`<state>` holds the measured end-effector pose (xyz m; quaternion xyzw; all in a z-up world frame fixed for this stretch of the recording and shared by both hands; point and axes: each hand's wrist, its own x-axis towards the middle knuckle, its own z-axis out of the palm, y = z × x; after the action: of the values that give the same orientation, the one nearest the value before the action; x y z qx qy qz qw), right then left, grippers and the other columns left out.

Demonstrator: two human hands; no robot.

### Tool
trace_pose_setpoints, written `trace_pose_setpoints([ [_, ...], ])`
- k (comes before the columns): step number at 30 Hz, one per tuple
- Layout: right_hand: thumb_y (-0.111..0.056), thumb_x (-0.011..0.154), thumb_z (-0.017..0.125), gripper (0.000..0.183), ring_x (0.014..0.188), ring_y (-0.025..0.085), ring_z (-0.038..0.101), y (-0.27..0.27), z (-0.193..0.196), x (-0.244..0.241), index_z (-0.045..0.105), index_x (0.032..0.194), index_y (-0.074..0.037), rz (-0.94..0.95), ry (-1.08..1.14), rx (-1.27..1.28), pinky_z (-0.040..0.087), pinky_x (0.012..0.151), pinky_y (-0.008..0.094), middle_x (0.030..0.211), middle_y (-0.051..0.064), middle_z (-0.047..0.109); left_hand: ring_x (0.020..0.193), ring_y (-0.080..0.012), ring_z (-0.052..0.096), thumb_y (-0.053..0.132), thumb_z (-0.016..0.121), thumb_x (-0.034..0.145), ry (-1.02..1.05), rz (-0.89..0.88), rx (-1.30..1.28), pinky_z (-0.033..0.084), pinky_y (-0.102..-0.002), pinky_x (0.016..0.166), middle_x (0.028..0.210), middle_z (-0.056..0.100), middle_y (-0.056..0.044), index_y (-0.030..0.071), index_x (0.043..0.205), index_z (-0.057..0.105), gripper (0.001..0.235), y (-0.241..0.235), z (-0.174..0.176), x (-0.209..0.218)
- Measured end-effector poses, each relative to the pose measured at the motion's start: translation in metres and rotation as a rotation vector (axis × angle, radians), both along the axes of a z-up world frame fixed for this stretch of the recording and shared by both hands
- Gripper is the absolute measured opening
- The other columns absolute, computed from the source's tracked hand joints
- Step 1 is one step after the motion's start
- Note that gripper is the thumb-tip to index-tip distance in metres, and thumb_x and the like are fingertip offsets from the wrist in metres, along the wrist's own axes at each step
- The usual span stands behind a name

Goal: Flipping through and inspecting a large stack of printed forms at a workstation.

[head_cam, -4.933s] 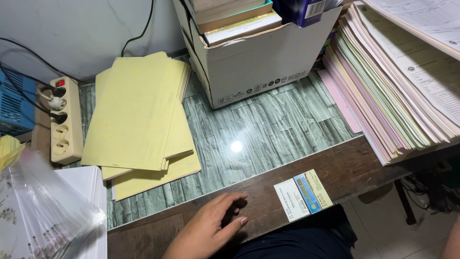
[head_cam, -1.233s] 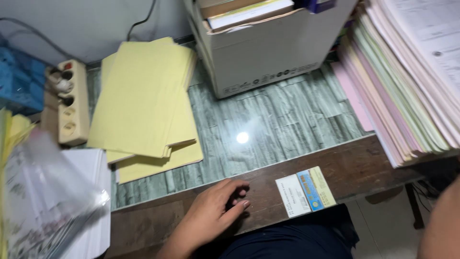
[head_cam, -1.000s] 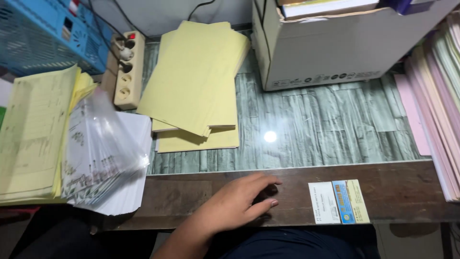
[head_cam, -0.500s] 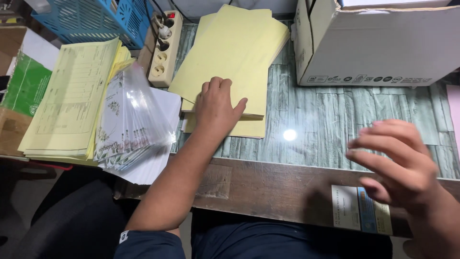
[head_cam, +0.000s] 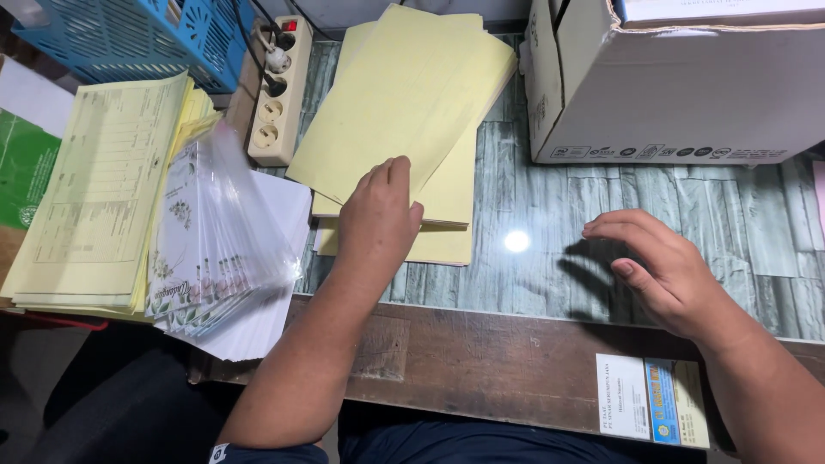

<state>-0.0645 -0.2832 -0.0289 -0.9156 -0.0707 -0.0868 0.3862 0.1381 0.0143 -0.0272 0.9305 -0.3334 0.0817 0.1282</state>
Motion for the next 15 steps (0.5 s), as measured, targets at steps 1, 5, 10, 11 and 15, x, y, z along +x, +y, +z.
trace_pose_setpoints([
  [1,-0.045,0.103,0.036,0.056,0.12,0.029,0.063,0.0,0.0,0.0,0.065,0.126,-0.003,0.0,-0.002,0.001,0.047,0.106,0.04,0.127,0.014,0.065,0.09,-0.0298,0.062,0.01,0.083,0.076,-0.002,0.0,0.001,0.055,-0.043,0.068,0.1,0.062,-0.01,0.006,0.111,0.053,0.047,0.004,0.002,0.002],
  [5,-0.039,0.102,0.039,0.049,0.123,0.029,0.062,0.0,-0.002,0.001,0.064,0.127,-0.006,-0.01,0.058,-0.028,0.047,0.106,0.042,0.13,0.013,0.064,0.069,-0.0338,0.057,-0.001,0.054,0.089,0.1,0.026,-0.353,0.044,-0.046,0.058,0.085,0.061,-0.014,0.004,0.107,0.057,0.019,0.017,0.01,0.005],
  [10,-0.042,0.101,0.04,0.05,0.123,0.027,0.062,0.002,-0.004,0.004,0.064,0.128,-0.008,-0.025,0.089,-0.035,0.046,0.106,0.041,0.13,0.012,0.064,0.078,-0.0324,0.064,0.001,0.058,0.095,-0.061,0.02,-0.581,0.05,-0.042,0.068,0.092,0.069,-0.016,-0.003,0.106,0.064,0.014,0.022,0.024,0.001],
  [11,-0.042,0.102,0.04,0.05,0.122,0.028,0.062,0.001,-0.005,0.004,0.063,0.129,-0.007,-0.027,0.072,-0.033,0.046,0.106,0.041,0.129,0.012,0.065,0.08,-0.0302,0.067,-0.003,0.062,0.093,-0.154,0.018,-0.625,0.054,-0.04,0.071,0.093,0.071,-0.014,-0.002,0.106,0.067,0.014,0.022,0.031,-0.002],
  [15,-0.038,0.101,0.044,0.047,0.121,0.029,0.061,0.0,-0.008,0.003,0.061,0.132,-0.007,-0.081,0.036,-0.022,0.045,0.105,0.04,0.129,0.014,0.064,0.082,-0.0279,0.074,-0.012,0.071,0.092,-0.434,-0.077,-0.669,0.061,-0.036,0.074,0.092,0.075,-0.016,-0.006,0.104,0.072,0.014,0.026,0.061,-0.017],
])
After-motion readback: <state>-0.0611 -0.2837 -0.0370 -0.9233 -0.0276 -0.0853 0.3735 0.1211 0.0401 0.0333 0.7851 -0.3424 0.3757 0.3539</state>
